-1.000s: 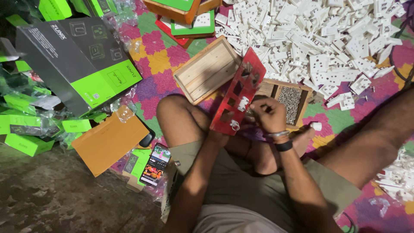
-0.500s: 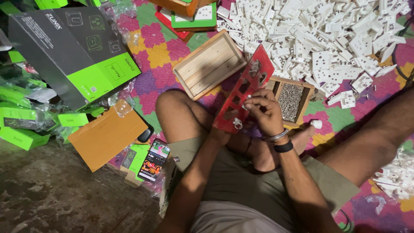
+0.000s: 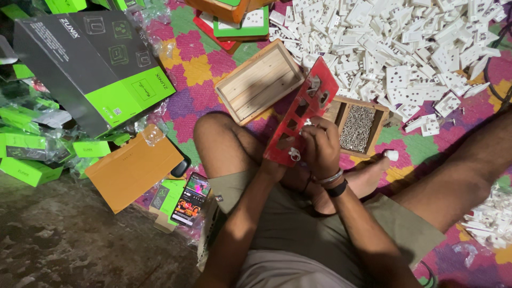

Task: The person sits on the floor and assembles white plastic electrical components into a red cardboard template. They pick up small metal fasteners from a wooden box and insert them into the components, then place the assembled units into the template slots.

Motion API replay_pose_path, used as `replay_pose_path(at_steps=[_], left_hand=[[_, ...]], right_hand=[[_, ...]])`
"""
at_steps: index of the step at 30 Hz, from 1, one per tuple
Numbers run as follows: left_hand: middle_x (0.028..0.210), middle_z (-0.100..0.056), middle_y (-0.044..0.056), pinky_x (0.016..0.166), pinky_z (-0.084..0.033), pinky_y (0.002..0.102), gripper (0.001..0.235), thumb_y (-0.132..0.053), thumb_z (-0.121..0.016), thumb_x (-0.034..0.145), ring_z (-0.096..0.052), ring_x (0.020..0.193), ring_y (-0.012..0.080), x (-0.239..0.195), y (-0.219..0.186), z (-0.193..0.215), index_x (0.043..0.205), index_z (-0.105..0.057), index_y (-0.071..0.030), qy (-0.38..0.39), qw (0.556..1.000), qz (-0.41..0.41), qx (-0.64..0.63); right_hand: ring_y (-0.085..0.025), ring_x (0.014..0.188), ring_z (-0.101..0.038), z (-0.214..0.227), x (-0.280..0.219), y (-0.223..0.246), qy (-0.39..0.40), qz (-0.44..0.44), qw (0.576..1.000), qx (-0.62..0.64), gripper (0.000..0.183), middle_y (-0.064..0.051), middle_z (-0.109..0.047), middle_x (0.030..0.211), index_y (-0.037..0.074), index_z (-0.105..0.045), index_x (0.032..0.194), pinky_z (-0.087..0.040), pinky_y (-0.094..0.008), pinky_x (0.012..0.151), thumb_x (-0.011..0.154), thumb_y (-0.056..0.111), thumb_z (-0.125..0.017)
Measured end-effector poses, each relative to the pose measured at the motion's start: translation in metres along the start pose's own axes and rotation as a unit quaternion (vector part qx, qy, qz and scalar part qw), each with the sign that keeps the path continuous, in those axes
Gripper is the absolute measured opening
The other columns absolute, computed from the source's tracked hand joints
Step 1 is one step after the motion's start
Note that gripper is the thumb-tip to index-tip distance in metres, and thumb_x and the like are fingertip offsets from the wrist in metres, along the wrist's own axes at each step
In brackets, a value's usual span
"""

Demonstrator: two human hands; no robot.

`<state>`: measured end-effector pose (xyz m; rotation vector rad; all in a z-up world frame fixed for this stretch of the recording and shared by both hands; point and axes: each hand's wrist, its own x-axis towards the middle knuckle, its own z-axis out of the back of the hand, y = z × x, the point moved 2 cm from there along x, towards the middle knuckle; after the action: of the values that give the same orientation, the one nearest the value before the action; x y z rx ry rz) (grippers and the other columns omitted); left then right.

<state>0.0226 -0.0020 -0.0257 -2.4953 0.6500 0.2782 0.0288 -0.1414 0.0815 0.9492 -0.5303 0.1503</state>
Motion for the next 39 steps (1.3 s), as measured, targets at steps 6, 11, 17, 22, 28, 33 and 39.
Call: replay_pose_path(at_steps=[6, 11, 17, 22, 28, 33, 39], left_hand=[[0.129, -0.067, 0.011, 0.097, -0.058, 0.036, 0.047, -0.014, -0.064, 0.099, -0.067, 0.116, 0.0221, 0.0, -0.006, -0.014, 0.143, -0.052, -0.001, -0.002, 1.0, -0.002, 0.009], [0.129, -0.066, 0.011, 0.096, -0.059, 0.037, 0.054, -0.016, -0.067, 0.094, -0.067, 0.115, 0.0217, -0.007, -0.015, -0.041, 0.144, -0.051, -0.003, 0.022, 0.999, -0.005, 0.041], [0.126, -0.064, 0.011, 0.093, -0.058, 0.037, 0.057, -0.017, -0.07, 0.094, -0.066, 0.113, 0.0217, -0.009, -0.012, -0.039, 0.145, -0.048, -0.002, 0.024, 0.999, 0.006, 0.037], [0.129, -0.066, 0.009, 0.092, -0.059, 0.033, 0.063, -0.021, -0.071, 0.091, -0.067, 0.115, 0.0194, -0.01, -0.01, -0.037, 0.148, -0.049, -0.004, 0.024, 0.998, 0.015, 0.059], [0.134, -0.066, 0.008, 0.085, -0.057, 0.035, 0.057, -0.024, -0.073, 0.089, -0.066, 0.107, 0.0202, -0.008, -0.012, -0.05, 0.14, -0.054, -0.006, 0.043, 0.994, 0.004, 0.097], [0.139, -0.066, 0.007, 0.078, -0.054, 0.036, 0.052, -0.026, -0.076, 0.086, -0.065, 0.099, 0.0208, -0.01, -0.015, -0.055, 0.132, -0.059, -0.008, 0.025, 0.983, -0.026, 0.181], [0.152, -0.057, 0.01, 0.098, -0.052, 0.046, 0.046, -0.028, -0.081, 0.08, -0.058, 0.125, 0.0307, -0.014, -0.06, -0.086, 0.121, -0.065, -0.013, 0.079, 0.652, -0.283, 0.699]], right_hand=[[-0.037, 0.1, -0.065, 0.002, 0.004, 0.007, -0.002, 0.058, 0.997, -0.059, 0.014, -0.018, -0.067, 0.109, 0.0, -0.067, 0.101, -0.051, -0.044, 0.087, 0.09, 0.002, -0.075], [-0.029, 0.088, -0.063, 0.001, 0.005, -0.011, -0.038, -0.103, 0.994, 0.0, 0.012, -0.011, -0.064, 0.098, 0.003, -0.065, 0.103, -0.051, -0.039, 0.081, 0.096, 0.003, -0.075], [-0.026, 0.086, -0.057, 0.008, 0.009, -0.033, 0.012, -0.116, 0.983, 0.142, 0.021, -0.01, -0.06, 0.098, 0.004, -0.059, 0.101, -0.048, -0.034, 0.079, 0.091, 0.008, -0.078], [-0.023, 0.087, -0.057, 0.01, 0.011, -0.031, 0.044, -0.067, 0.99, 0.114, 0.025, -0.01, -0.059, 0.098, 0.003, -0.059, 0.1, -0.048, -0.031, 0.081, 0.086, 0.006, -0.079], [-0.02, 0.087, -0.057, 0.015, 0.004, -0.039, 0.045, -0.063, 0.988, 0.131, 0.024, -0.009, -0.057, 0.098, 0.004, -0.056, 0.098, -0.048, -0.031, 0.081, 0.085, 0.003, -0.076], [-0.02, 0.088, -0.06, 0.007, -0.007, -0.064, 0.029, -0.113, 0.975, 0.191, 0.019, -0.007, -0.061, 0.101, 0.003, -0.056, 0.098, -0.049, -0.03, 0.083, 0.093, 0.01, -0.073], [-0.022, 0.104, -0.069, 0.075, -0.001, -0.096, -0.071, -0.288, 0.784, 0.546, 0.045, -0.011, -0.073, 0.115, 0.001, -0.066, 0.126, -0.056, -0.034, 0.094, 0.098, 0.035, -0.063]])
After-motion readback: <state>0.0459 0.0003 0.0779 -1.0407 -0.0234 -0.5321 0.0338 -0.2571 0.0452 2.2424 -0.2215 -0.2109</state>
